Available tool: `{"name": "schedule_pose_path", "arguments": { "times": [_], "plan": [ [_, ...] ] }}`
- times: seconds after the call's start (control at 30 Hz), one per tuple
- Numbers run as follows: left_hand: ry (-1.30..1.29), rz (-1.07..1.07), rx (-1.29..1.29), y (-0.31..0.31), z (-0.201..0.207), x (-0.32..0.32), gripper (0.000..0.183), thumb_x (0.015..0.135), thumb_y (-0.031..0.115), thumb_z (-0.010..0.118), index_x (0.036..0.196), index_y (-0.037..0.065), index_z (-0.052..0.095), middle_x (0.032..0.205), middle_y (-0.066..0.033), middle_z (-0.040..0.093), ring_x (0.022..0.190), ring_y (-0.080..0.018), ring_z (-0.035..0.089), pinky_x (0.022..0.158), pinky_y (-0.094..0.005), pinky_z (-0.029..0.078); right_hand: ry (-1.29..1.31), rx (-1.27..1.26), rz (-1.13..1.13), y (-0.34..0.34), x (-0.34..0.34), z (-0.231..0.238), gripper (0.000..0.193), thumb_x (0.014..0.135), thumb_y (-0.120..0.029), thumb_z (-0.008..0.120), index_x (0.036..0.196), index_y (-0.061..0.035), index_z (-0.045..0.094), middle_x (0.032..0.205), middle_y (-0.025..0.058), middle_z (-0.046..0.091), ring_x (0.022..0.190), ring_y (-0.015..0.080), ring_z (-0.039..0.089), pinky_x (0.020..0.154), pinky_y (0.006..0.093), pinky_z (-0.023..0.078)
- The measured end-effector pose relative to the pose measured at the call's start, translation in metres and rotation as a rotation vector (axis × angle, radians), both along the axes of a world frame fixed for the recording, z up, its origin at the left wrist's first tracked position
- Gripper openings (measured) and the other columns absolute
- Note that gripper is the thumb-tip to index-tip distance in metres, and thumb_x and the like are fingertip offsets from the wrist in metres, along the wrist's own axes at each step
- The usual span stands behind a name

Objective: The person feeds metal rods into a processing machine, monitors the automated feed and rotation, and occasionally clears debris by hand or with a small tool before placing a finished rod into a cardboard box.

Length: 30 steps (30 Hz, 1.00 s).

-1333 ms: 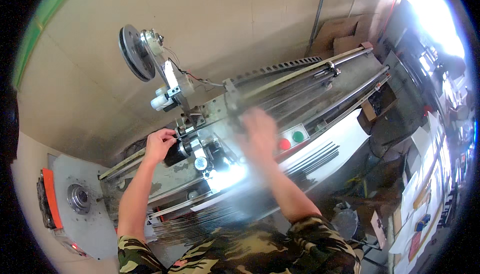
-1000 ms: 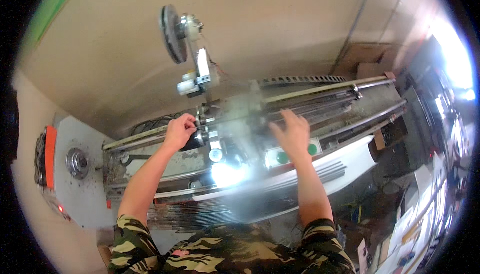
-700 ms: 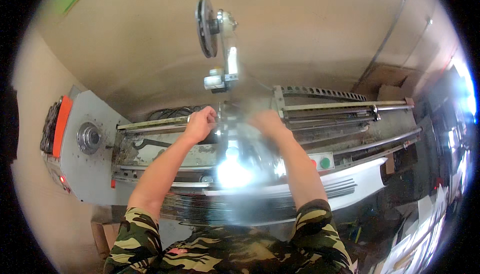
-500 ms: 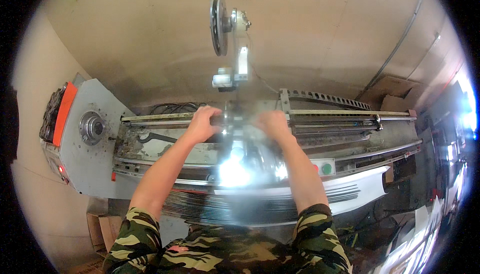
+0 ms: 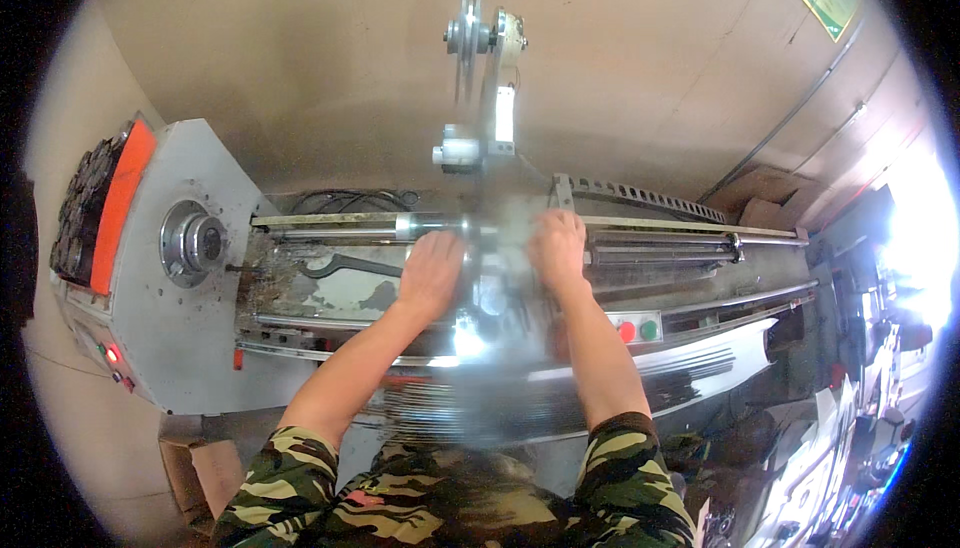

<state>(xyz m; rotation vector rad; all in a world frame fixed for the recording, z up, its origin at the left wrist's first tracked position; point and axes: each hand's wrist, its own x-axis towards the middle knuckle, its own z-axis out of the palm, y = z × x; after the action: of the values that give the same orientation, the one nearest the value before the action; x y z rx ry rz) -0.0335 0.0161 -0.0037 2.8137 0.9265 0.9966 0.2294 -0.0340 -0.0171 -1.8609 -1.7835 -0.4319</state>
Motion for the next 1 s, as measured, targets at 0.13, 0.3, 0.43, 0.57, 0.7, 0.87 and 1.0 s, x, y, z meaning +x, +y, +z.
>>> {"name": "schedule_pose_path", "arguments": {
  "times": [0.13, 0.3, 0.43, 0.57, 0.7, 0.87, 1.0],
  "plan": [
    [-0.017, 0.048, 0.035, 0.02, 0.007, -0.06, 0.022, 0.077, 0.006, 0.06, 0.099, 0.005, 0.061, 0.096, -0.0121, 0.057, 0.094, -0.0302, 0.057, 0.085, -0.0396, 0.049, -0.027, -0.021, 0.033, 0.013, -0.07, 0.013, 0.033, 0.062, -0.018, 0.088, 0.09, -0.0098, 0.074, 0.127, 0.0076, 0.065, 0.122, 0.0298, 0.055, 0.105, 0.0485, 0.039],
    [0.009, 0.112, 0.008, 0.062, -0.017, -0.15, 0.021, 0.079, 0.007, 0.06, 0.1, 0.006, 0.061, 0.096, -0.0107, 0.057, 0.098, -0.0303, 0.058, 0.086, -0.0413, 0.05, 0.098, -0.057, 0.155, 0.009, -0.169, 0.048, 0.061, 0.071, -0.017, 0.085, 0.128, -0.0078, 0.063, 0.133, 0.0142, 0.062, 0.122, 0.0355, 0.054, 0.106, 0.0489, 0.039],
    [0.121, 0.214, -0.069, 0.085, -0.004, -0.221, 0.023, 0.083, 0.008, 0.059, 0.105, 0.008, 0.062, 0.104, -0.011, 0.058, 0.104, -0.031, 0.057, 0.091, -0.0429, 0.048, 0.111, -0.082, 0.381, -0.004, -0.209, 0.024, 0.048, 0.074, -0.016, 0.083, 0.118, -0.0061, 0.067, 0.128, 0.015, 0.065, 0.115, 0.0366, 0.059, 0.104, 0.0491, 0.042],
    [0.253, 0.348, -0.001, 0.107, -0.014, -0.3, 0.027, 0.083, 0.008, 0.059, 0.109, 0.009, 0.061, 0.113, -0.0099, 0.057, 0.109, -0.031, 0.055, 0.096, -0.0428, 0.047, 0.212, -0.409, 0.43, -0.034, -0.265, 0.021, 0.033, 0.074, -0.015, 0.079, 0.104, -0.0064, 0.07, 0.122, 0.0154, 0.067, 0.111, 0.036, 0.062, 0.106, 0.0531, 0.042],
    [0.264, 0.364, 0.074, 0.126, -0.012, -0.361, 0.029, 0.081, 0.007, 0.061, 0.11, 0.009, 0.06, 0.117, -0.01, 0.058, 0.111, -0.0316, 0.055, 0.098, -0.043, 0.046, 0.288, -0.444, 0.578, -0.057, -0.3, 0.034, 0.031, 0.073, -0.012, 0.074, 0.102, -0.003, 0.068, 0.112, 0.0157, 0.066, 0.112, 0.0354, 0.06, 0.107, 0.0546, 0.04],
    [0.3, 0.383, 0.025, 0.129, -0.015, -0.378, 0.037, 0.078, 0.004, 0.063, 0.114, 0.009, 0.059, 0.122, -0.0104, 0.056, 0.117, -0.032, 0.053, 0.101, -0.0435, 0.044, 0.289, -0.515, 0.62, -0.078, -0.311, 0.049, 0.031, 0.073, -0.013, 0.073, 0.101, -0.0019, 0.066, 0.104, 0.0167, 0.064, 0.107, 0.0362, 0.059, 0.106, 0.0534, 0.041],
    [0.288, 0.388, 0.009, 0.127, -0.019, -0.375, 0.038, 0.078, 0.004, 0.063, 0.115, 0.009, 0.058, 0.122, -0.0105, 0.056, 0.118, -0.0321, 0.052, 0.102, -0.0439, 0.044, 0.303, -0.625, 0.559, -0.079, -0.313, 0.039, 0.034, 0.073, -0.015, 0.074, 0.104, -0.0017, 0.065, 0.103, 0.0177, 0.065, 0.105, 0.0374, 0.06, 0.101, 0.0502, 0.045]
  ]
}}
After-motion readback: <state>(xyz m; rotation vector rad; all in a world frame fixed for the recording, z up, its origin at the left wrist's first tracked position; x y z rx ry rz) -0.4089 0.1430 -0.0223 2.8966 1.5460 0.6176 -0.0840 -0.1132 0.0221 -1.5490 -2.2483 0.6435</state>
